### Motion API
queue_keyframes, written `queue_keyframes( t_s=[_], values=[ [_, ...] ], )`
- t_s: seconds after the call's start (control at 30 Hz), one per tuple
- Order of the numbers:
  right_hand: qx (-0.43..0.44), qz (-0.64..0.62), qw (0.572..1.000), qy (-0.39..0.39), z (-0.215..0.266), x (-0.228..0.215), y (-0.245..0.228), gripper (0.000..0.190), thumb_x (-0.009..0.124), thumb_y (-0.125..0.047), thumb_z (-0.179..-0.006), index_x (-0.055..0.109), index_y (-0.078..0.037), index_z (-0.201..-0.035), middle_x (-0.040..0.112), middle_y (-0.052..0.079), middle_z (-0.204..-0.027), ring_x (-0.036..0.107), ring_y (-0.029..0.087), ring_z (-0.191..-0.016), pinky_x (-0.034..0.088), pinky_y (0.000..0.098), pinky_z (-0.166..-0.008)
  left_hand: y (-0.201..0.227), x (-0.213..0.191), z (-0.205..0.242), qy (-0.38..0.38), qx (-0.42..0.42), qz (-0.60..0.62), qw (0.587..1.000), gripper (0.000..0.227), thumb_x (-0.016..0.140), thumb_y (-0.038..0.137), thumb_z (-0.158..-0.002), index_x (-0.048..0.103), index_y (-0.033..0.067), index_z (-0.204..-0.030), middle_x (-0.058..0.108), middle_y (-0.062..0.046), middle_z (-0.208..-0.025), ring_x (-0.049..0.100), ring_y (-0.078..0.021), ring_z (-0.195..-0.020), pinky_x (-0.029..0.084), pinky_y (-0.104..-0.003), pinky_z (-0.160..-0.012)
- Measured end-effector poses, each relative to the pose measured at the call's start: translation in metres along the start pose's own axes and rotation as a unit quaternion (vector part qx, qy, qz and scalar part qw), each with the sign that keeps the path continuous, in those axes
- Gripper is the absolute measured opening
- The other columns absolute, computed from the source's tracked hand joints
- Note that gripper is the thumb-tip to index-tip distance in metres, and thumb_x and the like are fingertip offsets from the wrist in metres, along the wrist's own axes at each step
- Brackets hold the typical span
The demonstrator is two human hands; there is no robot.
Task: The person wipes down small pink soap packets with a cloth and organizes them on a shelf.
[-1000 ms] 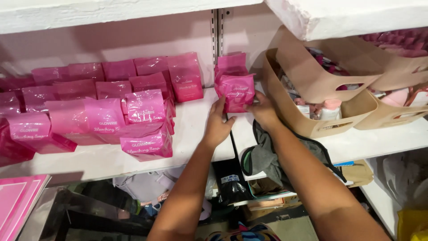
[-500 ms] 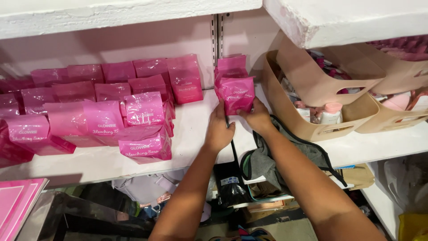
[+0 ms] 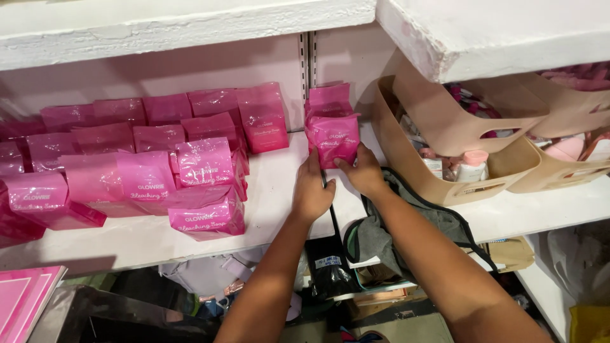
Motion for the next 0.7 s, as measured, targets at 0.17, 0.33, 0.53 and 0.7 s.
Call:
queue_keyframes(
  t_s=[0.17,0.33,0.53,0.7],
  values=[
    [-0.008,0.015,1.000,0.003,-0.002,0.002,0.003,0.047,0.082,-0.031,-0.082,0.062,-0.001,-0.112,0.071,0.017,-0.096,0.065,0.031,-0.081,0.052,0.0421,-0.075,-0.001,0.001,0.000,-0.001,-0.008,-0.011,1.000,0.090,0.073,0.007,-0.076,0.029,-0.0102,-0.153,0.052,-0.031,-0.139,0.048,-0.0442,-0.131,0.039,-0.046,-0.112],
    [0.005,0.022,1.000,0.002,0.001,0.000,0.002,0.050,0.082,-0.032,-0.082,0.061,-0.001,-0.115,0.071,0.017,-0.100,0.067,0.031,-0.083,0.053,0.0406,-0.076,0.008,-0.010,0.003,0.032,0.007,0.015,0.999,0.088,0.071,0.004,-0.077,0.029,-0.0101,-0.152,0.049,-0.032,-0.144,0.047,-0.0451,-0.133,0.039,-0.046,-0.113],
    [-0.030,-0.143,0.989,-0.016,-0.006,0.000,0.020,0.054,0.083,-0.019,-0.078,0.056,-0.003,-0.122,0.070,0.012,-0.110,0.069,0.021,-0.093,0.056,0.0351,-0.080,-0.012,-0.034,0.019,0.127,-0.016,0.015,0.992,0.081,0.064,0.000,-0.080,0.032,-0.0052,-0.154,0.044,-0.028,-0.153,0.041,-0.0438,-0.142,0.033,-0.045,-0.120],
    [-0.048,-0.222,0.946,0.229,0.033,-0.049,-0.035,0.040,0.069,0.006,-0.082,0.059,-0.003,-0.121,0.064,0.008,-0.103,0.062,0.015,-0.088,0.053,0.0285,-0.076,-0.021,-0.082,0.025,0.197,-0.028,0.000,0.980,0.070,0.065,0.010,-0.090,0.038,-0.0020,-0.153,0.043,-0.026,-0.156,0.041,-0.0431,-0.143,0.031,-0.047,-0.120]
  ],
)
Point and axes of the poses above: each hand's wrist, its own z-axis away from the middle knuckle, its own x-axis out of the palm, y = z × x, the point moved 8 cm from there along -z, towards the middle knuckle
